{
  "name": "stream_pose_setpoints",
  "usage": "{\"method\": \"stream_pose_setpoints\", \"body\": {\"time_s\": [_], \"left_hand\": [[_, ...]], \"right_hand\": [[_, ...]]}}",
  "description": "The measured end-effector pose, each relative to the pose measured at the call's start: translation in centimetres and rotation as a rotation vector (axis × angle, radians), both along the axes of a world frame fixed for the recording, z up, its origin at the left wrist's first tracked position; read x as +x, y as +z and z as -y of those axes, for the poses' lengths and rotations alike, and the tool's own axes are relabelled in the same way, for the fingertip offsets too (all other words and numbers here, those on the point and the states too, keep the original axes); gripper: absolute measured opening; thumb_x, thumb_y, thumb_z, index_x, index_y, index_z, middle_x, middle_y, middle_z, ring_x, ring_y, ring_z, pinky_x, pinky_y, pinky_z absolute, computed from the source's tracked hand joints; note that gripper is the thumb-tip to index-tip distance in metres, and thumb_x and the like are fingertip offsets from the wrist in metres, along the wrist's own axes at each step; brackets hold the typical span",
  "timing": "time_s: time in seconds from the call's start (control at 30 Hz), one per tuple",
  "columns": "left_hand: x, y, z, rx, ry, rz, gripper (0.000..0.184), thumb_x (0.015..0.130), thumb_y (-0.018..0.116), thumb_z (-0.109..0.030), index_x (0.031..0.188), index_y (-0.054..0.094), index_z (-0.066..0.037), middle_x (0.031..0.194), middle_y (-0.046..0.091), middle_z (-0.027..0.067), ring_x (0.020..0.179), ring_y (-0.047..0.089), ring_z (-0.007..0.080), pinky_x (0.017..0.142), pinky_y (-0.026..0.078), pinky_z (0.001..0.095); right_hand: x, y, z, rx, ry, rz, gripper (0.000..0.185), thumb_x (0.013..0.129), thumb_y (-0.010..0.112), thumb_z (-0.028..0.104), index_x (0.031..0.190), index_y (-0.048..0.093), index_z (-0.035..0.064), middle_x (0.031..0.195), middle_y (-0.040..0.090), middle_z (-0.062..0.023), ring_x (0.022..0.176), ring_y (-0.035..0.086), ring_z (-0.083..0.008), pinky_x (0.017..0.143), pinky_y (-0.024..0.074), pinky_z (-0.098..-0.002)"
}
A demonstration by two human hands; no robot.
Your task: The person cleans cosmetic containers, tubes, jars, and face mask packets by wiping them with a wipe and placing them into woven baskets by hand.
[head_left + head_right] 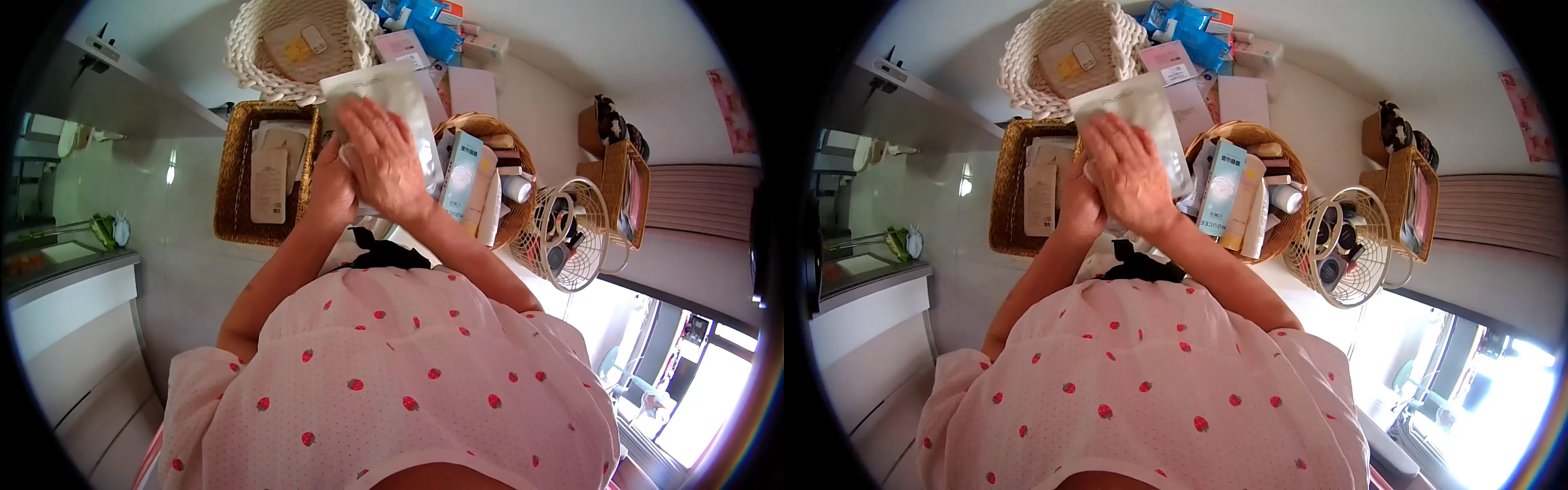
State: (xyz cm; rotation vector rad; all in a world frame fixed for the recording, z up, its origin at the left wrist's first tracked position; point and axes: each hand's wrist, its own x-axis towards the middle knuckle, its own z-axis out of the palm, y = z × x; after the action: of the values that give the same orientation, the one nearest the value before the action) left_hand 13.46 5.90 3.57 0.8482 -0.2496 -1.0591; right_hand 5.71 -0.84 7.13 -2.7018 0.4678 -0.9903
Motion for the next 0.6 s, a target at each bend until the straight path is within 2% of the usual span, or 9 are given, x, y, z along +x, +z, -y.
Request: {"method": "stream_pose_setpoints", "body": {"time_s": [0.1,0.2,0.3,0.4,0.43,0.5,0.53,0.6], "left_hand": [[-0.5,0.8,-0.1,-0.029,0.014,-0.066,0.027,0.09,0.043,-0.011,0.115,0.046,-0.001,0.102,0.056,0.0065,0.091,0.056,0.0148,0.081,0.045,0.0299],[-0.3,0.9,-0.7,0.015,-0.054,-0.057,0.027,0.091,0.043,-0.014,0.114,0.047,-0.001,0.101,0.056,0.006,0.09,0.056,0.0145,0.081,0.045,0.0298],[0.4,2.7,-1.0,0.017,-0.045,0.05,0.028,0.091,0.045,-0.016,0.114,0.046,-0.001,0.101,0.056,0.0062,0.089,0.056,0.0142,0.078,0.047,0.0292],[1.4,1.2,-1.0,0.02,-0.003,0.046,0.026,0.09,0.046,-0.016,0.111,0.049,-0.001,0.096,0.057,0.0053,0.088,0.055,0.012,0.076,0.046,0.0272],[1.3,1.0,-0.9,0.088,-0.039,0.11,0.025,0.09,0.046,-0.016,0.11,0.051,-0.001,0.093,0.058,0.0047,0.087,0.055,0.0113,0.075,0.045,0.0266],[0.9,0.5,-0.8,0.23,-0.117,0.237,0.024,0.089,0.047,-0.015,0.107,0.054,-0.002,0.088,0.058,0.0035,0.083,0.054,0.0098,0.074,0.044,0.0254],[0.3,0.1,-0.6,0.17,-0.093,0.374,0.023,0.089,0.046,-0.015,0.106,0.055,-0.002,0.086,0.058,0.0027,0.08,0.053,0.0087,0.071,0.044,0.0244],[-1.0,-0.3,0.0,0.031,-0.045,0.65,0.022,0.089,0.046,-0.015,0.104,0.057,-0.003,0.081,0.058,0.0011,0.074,0.051,0.0064,0.066,0.043,0.0223]], "right_hand": [[1.3,0.0,3.0,-0.085,-0.154,0.004,0.042,0.081,0.05,0.016,0.12,0.043,0.0013,0.117,0.05,-0.0159,0.101,0.052,-0.032,0.084,0.043,-0.0368],[1.9,-0.8,6.1,0.327,-0.175,0.043,0.036,0.083,0.05,0.017,0.115,0.048,0.002,0.107,0.054,-0.0171,0.09,0.057,-0.0331,0.073,0.0457,-0.0363],[0.5,-1.4,7.4,0.772,-0.243,0.081,0.026,0.085,0.048,0.017,0.104,0.056,0.0015,0.094,0.058,-0.0169,0.077,0.058,-0.0347,0.066,0.0456,-0.0371],[-0.8,-0.1,6.1,0.692,-0.41,0.298,0.02,0.085,0.049,0.016,0.093,0.059,0.0008,0.083,0.059,-0.0168,0.072,0.057,-0.0353,0.065,0.0449,-0.0363],[-1.1,0.3,5.7,0.683,-0.4,0.321,0.02,0.082,0.054,0.015,0.095,0.058,0.0017,0.09,0.059,-0.0158,0.077,0.056,-0.0339,0.068,0.0452,-0.0359],[-0.4,1.2,4.4,0.449,-0.218,0.33,0.022,0.079,0.057,0.015,0.098,0.057,0.0036,0.095,0.057,-0.0138,0.083,0.055,-0.032,0.071,0.0453,-0.0355],[0.1,1.6,3.8,0.33,-0.133,0.334,0.024,0.077,0.059,0.015,0.099,0.057,0.0045,0.098,0.057,-0.0129,0.087,0.055,-0.031,0.072,0.0454,-0.0352],[1.5,2.4,3.0,-0.053,-0.075,0.118,0.027,0.076,0.059,0.015,0.102,0.058,0.0062,0.106,0.056,-0.0118,0.095,0.055,-0.0295,0.073,0.0467,-0.0338]]}}
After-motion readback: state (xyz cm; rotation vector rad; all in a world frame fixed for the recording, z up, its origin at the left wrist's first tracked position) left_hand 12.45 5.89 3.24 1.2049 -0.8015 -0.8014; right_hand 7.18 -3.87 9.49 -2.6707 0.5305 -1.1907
